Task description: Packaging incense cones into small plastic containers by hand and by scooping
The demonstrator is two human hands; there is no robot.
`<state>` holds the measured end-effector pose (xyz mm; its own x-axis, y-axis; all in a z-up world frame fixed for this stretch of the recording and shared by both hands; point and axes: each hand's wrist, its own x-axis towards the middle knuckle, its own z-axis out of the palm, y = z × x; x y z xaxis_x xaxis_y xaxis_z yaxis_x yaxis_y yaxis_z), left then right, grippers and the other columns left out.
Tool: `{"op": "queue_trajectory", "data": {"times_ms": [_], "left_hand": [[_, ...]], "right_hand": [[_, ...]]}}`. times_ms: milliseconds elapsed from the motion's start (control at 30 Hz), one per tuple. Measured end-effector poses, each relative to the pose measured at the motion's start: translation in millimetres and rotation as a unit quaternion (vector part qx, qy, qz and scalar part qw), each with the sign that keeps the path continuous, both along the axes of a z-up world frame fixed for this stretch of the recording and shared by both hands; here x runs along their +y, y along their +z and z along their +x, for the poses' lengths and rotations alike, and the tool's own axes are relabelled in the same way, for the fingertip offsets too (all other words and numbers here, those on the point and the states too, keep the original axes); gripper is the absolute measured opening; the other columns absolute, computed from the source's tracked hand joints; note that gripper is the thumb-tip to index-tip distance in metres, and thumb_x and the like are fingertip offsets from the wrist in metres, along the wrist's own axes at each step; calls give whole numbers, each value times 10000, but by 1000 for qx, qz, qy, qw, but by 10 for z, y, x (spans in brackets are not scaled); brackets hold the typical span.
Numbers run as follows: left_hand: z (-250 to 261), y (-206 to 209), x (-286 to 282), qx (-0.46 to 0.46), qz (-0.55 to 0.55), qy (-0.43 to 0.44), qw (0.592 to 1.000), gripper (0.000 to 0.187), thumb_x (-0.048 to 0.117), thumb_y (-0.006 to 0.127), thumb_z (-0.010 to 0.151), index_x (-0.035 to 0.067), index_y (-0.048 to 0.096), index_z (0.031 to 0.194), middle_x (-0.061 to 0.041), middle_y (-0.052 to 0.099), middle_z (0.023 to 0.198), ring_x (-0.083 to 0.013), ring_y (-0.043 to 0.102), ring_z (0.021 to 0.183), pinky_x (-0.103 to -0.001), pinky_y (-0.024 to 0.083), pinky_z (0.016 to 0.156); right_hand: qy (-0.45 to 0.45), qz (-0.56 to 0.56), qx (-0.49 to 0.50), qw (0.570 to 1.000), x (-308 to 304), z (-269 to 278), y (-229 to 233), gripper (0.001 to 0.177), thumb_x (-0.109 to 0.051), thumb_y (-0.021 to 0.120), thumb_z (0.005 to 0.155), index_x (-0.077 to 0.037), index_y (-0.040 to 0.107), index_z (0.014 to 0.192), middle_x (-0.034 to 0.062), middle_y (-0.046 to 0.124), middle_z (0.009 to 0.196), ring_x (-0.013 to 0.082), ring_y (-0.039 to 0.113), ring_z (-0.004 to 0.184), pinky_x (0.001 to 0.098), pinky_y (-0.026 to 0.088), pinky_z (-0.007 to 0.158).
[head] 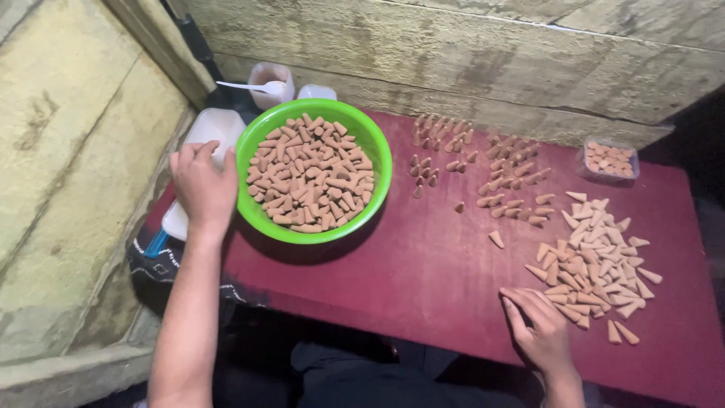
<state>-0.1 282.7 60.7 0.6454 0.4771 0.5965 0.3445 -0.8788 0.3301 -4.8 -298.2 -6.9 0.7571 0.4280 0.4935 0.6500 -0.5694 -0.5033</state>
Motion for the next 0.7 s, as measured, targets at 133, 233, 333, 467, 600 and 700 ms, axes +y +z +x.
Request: {"op": "queue_trajectory", "data": {"times_ms": [133, 233, 333, 467, 600, 700], "left_hand": [[48, -164, 176, -51, 43, -47, 997, 167, 155, 726, 1026, 33, 829, 1073, -166, 664, 933, -378, 563, 895, -494, 470, 829], [8, -253, 235, -66, 31, -58, 996, 155, 152, 768, 1031, 31, 849, 1084, -133, 687, 943, -356, 578, 878, -470, 485, 815], [3, -293, 307, -88, 65, -60, 992, 117, 120, 788, 1017, 26, 859, 1015, -114, 691, 899, -343, 596, 846, -460, 506, 825], [-16, -228, 325, -79, 122, -68, 987, 118, 85, 768, 1043, 32, 866, 1005, -104, 661, 898, -332, 604, 828, -456, 522, 775], [-58, -150, 314, -27, 137, -66, 988, 138, 107, 755, 1091, 33, 870, 1107, -112, 613, 967, -366, 589, 906, -503, 493, 761], [-67, -54, 250, -47, 234, -36, 970, 38, 20, 781, 1071, -8, 803, 1084, -126, 582, 1008, -291, 588, 911, -392, 529, 790]], "right_hand": [[-8, 3, -26, 1000, 55, -18, 66, 123, -25, 679, 944, -41, 751, 1042, 59, 754, 966, 216, 703, 892, 331, 549, 922], [-1, -4, -31, 1000, 60, -22, 92, 126, -8, 679, 936, -40, 745, 1038, 63, 758, 968, 212, 709, 883, 324, 554, 899], [2, 4, -25, 1000, 62, -19, 92, 143, 3, 680, 933, -36, 746, 1054, 77, 750, 961, 222, 701, 878, 323, 553, 881], [-2, 4, -36, 999, 59, -26, 89, 139, 0, 681, 935, -30, 746, 1055, 83, 751, 957, 233, 702, 872, 335, 558, 879], [-5, 12, -43, 999, 59, -33, 111, 126, 8, 679, 937, -5, 739, 1046, 101, 741, 938, 243, 700, 850, 336, 562, 851], [1, 10, -57, 998, 24, -18, 54, 146, 22, 669, 938, -8, 734, 1065, 90, 752, 955, 244, 706, 856, 340, 560, 855]]}}
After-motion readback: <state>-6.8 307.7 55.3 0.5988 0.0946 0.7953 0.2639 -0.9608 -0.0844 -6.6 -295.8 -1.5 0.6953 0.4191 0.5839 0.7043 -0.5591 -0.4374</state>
